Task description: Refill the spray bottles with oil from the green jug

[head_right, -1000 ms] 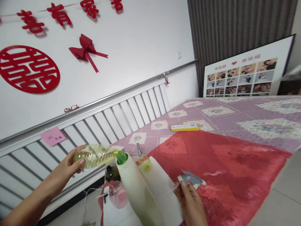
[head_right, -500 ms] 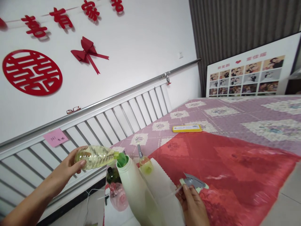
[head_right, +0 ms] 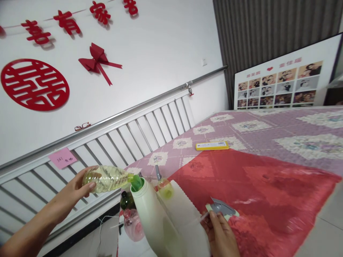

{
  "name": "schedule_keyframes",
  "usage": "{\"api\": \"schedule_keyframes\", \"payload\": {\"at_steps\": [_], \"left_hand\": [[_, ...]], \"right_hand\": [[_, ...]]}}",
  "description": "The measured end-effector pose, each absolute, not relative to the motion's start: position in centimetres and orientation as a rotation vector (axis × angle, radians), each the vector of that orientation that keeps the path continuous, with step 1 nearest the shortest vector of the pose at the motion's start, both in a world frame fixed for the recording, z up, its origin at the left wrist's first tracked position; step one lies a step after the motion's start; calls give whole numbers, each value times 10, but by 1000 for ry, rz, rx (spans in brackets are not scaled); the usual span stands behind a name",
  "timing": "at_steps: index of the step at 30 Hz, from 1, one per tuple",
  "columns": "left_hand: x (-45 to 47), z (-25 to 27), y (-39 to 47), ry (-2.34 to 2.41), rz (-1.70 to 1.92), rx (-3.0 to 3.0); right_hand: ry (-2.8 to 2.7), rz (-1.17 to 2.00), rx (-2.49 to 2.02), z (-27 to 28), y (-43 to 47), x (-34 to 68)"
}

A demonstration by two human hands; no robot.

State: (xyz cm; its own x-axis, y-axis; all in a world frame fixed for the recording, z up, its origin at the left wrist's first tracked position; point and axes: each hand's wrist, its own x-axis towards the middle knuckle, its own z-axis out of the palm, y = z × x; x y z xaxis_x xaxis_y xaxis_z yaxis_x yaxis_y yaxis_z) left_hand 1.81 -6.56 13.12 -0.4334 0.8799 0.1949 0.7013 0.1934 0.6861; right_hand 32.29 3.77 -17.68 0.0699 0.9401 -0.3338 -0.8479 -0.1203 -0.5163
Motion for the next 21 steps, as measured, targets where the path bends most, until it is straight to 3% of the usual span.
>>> {"api": "schedule_keyframes", "payload": {"at_steps": [21], "left_hand": [[13, 143, -60, 2258, 951, 1627]], "right_hand": [[-168, 1530, -740, -174, 40, 324]]}}
